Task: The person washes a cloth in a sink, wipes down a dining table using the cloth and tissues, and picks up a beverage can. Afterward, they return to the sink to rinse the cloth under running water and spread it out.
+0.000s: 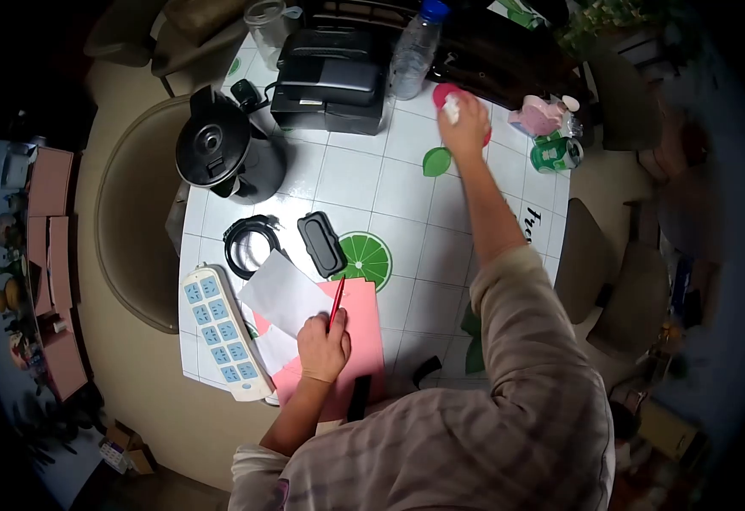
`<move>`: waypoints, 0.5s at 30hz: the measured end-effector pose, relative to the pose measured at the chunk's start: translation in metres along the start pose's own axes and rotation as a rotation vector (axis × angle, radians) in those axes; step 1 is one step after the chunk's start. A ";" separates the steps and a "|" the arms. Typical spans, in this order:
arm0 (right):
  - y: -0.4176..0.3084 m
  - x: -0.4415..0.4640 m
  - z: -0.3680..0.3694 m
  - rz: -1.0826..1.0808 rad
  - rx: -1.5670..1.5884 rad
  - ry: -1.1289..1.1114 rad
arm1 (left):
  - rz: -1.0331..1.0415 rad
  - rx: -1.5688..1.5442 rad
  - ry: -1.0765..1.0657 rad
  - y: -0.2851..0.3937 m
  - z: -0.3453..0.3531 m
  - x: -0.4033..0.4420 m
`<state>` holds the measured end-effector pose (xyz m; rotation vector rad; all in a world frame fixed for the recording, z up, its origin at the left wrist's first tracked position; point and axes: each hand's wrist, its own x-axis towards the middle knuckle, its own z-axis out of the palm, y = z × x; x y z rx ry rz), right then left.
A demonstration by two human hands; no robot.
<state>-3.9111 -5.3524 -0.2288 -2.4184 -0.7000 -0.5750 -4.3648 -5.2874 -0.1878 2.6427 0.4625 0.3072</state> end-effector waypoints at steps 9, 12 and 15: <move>-0.049 -0.092 -0.070 -0.364 0.245 -0.352 | 0.037 0.046 0.015 0.001 0.007 -0.001; 0.029 -0.094 -0.102 -0.045 0.029 -0.117 | 0.018 0.059 -0.037 0.002 0.008 -0.005; 0.097 -0.138 -0.172 0.231 -0.174 -0.091 | 0.020 0.077 -0.007 0.002 0.010 -0.006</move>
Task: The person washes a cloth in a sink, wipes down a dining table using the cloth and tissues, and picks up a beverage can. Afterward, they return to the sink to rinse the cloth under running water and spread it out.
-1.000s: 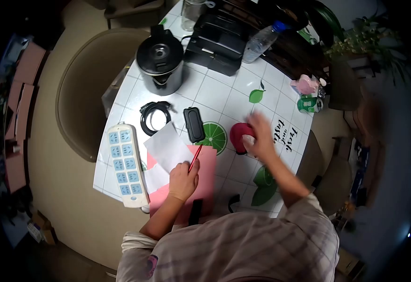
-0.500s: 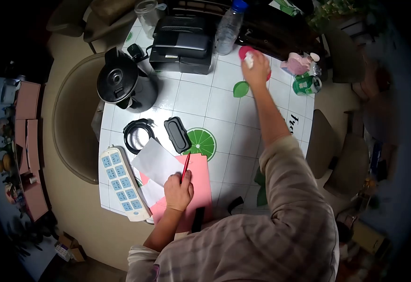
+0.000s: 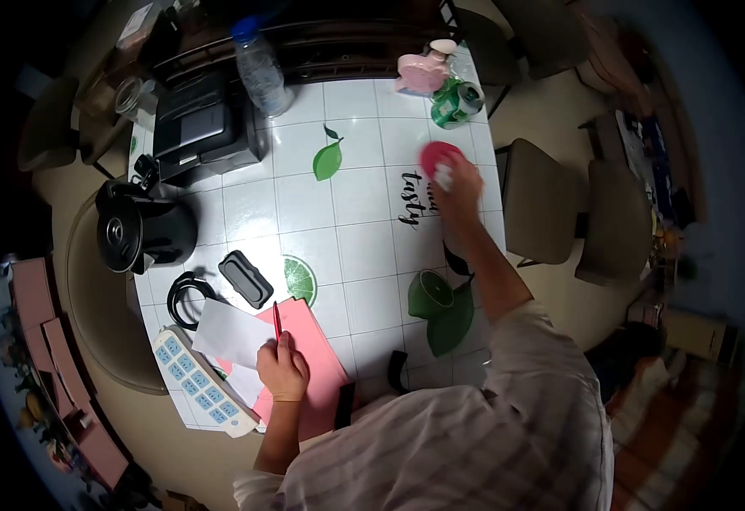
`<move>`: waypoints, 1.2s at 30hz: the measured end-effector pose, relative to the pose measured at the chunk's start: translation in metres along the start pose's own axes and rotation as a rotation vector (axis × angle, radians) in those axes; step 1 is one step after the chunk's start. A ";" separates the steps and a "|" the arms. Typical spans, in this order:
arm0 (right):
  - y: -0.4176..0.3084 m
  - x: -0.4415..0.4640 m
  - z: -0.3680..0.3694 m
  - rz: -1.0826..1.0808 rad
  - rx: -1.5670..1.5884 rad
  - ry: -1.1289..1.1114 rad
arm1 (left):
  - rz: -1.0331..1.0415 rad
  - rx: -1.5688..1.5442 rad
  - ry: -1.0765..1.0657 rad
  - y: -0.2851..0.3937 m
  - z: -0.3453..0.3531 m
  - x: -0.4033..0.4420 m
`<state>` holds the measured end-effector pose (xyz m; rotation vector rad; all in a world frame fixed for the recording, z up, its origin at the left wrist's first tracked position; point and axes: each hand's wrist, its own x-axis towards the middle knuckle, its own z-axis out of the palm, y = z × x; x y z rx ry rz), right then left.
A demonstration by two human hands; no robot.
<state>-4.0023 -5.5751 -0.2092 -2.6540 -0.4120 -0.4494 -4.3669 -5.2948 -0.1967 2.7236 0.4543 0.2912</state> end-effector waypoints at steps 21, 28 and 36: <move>-0.006 -0.051 -0.036 0.105 0.272 -0.187 | 0.080 -0.356 0.097 0.146 0.012 0.156; -0.099 -0.010 0.029 -0.453 0.430 -0.183 | -0.036 -0.524 0.073 0.302 0.132 0.342; -0.102 0.055 0.056 -0.432 0.454 -0.264 | -0.001 -0.781 0.139 0.327 0.175 0.372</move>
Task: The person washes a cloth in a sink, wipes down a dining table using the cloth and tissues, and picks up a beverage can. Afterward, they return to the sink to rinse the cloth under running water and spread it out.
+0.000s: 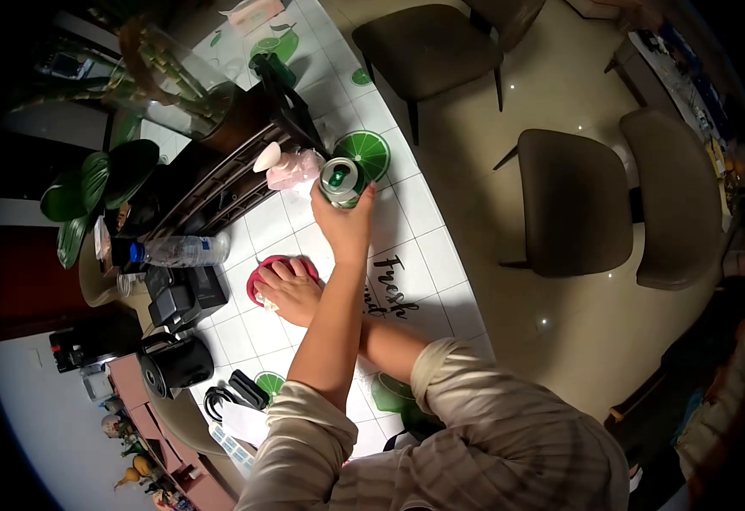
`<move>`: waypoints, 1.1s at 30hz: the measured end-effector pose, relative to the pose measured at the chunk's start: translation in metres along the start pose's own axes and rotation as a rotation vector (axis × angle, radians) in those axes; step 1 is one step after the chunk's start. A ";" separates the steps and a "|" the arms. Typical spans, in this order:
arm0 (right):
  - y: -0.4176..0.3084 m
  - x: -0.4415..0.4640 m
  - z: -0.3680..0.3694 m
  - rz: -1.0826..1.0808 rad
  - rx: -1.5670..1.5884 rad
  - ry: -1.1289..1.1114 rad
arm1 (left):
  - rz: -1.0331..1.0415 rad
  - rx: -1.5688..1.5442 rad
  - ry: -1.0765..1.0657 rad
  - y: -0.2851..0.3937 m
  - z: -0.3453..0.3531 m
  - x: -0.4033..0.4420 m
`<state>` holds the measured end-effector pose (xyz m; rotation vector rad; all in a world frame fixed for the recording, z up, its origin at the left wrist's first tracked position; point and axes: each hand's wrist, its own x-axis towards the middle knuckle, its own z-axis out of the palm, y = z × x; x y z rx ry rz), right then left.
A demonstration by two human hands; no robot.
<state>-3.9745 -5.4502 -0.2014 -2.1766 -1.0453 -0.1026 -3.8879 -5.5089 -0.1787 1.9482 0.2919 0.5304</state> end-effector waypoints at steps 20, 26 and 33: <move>0.203 0.104 -0.148 0.878 1.530 0.189 | -0.401 -0.179 -0.104 -0.043 -0.201 -0.127; 0.221 0.104 -0.149 0.884 1.257 0.073 | -0.345 -0.206 -0.129 -0.038 -0.198 -0.126; 0.226 0.106 -0.130 0.890 1.184 0.157 | -0.314 -0.152 -0.167 -0.049 -0.196 -0.135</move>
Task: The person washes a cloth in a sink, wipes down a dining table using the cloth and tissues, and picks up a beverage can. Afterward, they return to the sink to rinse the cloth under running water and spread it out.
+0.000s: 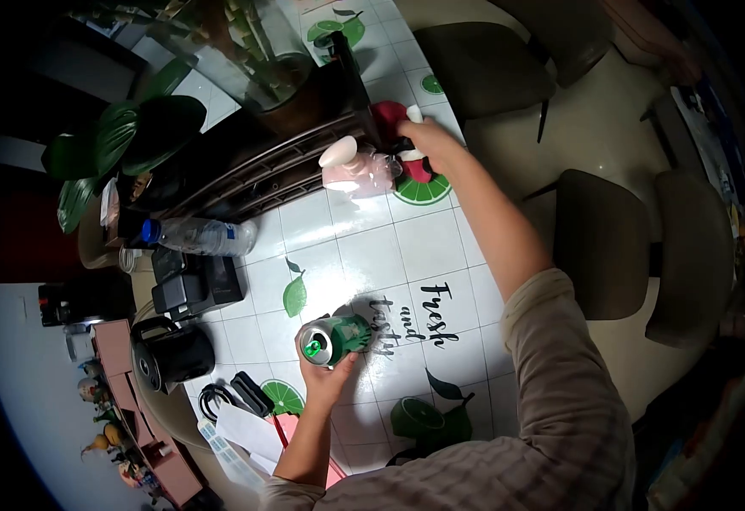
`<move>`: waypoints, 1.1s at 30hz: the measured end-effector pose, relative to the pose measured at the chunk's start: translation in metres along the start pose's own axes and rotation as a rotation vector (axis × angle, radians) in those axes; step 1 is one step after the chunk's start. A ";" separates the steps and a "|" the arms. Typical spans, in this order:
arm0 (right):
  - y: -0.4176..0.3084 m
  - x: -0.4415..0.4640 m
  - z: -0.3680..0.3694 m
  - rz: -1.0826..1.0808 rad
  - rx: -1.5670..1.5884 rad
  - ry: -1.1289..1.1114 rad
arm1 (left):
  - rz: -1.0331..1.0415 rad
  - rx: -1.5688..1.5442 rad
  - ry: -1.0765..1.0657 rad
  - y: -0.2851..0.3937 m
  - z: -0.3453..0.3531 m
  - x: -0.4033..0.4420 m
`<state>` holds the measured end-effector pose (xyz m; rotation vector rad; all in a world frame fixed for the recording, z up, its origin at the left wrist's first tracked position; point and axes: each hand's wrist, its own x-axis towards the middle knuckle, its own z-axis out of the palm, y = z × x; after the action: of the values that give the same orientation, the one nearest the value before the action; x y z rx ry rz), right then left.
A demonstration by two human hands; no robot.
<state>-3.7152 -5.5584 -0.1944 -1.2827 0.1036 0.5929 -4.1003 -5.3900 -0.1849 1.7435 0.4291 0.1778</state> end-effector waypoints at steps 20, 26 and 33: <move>0.054 -0.073 -0.042 -0.807 -1.303 0.215 | -0.009 -0.081 0.066 0.009 -0.011 -0.038; 0.113 -0.232 0.049 -1.025 -1.092 -0.700 | -0.008 -0.081 0.089 0.012 -0.018 -0.067; 0.090 -0.121 0.064 -0.698 -1.174 0.381 | 0.010 -0.049 0.175 0.037 -0.051 -0.110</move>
<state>-3.8757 -5.5282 -0.2057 -2.3955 -0.4342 -0.2976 -4.2121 -5.3914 -0.1256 1.6887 0.5386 0.3474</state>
